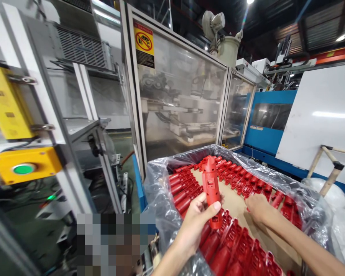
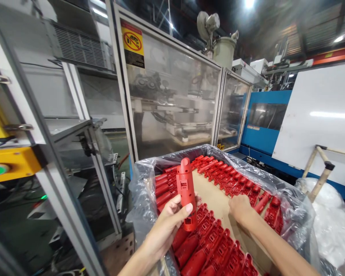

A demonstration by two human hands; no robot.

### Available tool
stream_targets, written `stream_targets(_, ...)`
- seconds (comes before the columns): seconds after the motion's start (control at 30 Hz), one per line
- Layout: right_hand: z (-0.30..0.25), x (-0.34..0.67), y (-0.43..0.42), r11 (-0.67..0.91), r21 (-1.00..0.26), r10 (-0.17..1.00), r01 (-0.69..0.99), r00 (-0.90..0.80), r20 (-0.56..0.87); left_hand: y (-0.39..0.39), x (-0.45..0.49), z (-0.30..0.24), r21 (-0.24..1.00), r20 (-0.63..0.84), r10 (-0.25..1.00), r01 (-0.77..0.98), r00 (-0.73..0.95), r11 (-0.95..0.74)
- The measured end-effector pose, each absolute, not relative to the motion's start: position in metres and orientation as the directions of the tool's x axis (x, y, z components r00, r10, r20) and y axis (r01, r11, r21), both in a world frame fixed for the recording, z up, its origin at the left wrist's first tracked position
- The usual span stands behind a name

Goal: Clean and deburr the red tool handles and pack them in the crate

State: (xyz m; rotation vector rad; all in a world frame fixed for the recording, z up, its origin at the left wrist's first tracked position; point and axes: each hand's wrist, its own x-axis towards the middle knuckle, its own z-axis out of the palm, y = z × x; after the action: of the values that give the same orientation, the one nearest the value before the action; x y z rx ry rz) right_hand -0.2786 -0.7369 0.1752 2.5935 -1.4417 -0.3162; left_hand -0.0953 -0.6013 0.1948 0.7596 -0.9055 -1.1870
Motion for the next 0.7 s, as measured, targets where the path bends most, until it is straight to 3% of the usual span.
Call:
stream_targets(0.13,0.214,-0.299,-0.733,-0.561,0.045,-0.826,-0.826,0.563,0.028,-0.602,-0.094,0.196,0.875,0.188,-0.977,0.435,0.102,0.214)
stream_targets(0.23,0.245,-0.311,-0.726,-0.674,-0.163,-0.739,-0.72,0.655,0.161,-0.604,-0.094,0.196,0.881,0.168,-0.982,0.435,0.083,0.187)
stream_targets(0.33,0.262,-0.31,-0.717,-0.749,-0.536,-0.613,-0.39,0.714,0.337,-0.605,-0.095,0.197,0.895,0.137,-0.99,0.423,0.042,0.142)
stream_targets(0.4,0.265,-0.304,-0.71,-0.712,-0.687,-0.565,-0.147,0.7,0.437,-0.605,-0.095,0.198,0.906,0.131,-0.991,0.406,0.003,0.121)
stream_targets(0.57,0.265,-0.289,-0.694,-0.602,-0.794,-0.526,0.085,0.705,0.475,-0.603,-0.095,0.199,0.93,0.178,-0.976,0.346,-0.124,0.125)
stream_targets(0.7,0.264,-0.288,-0.692,-0.557,-0.815,-0.502,0.16,0.716,0.484,-0.602,-0.094,0.198,0.938,0.185,-0.968,0.324,-0.169,0.123)
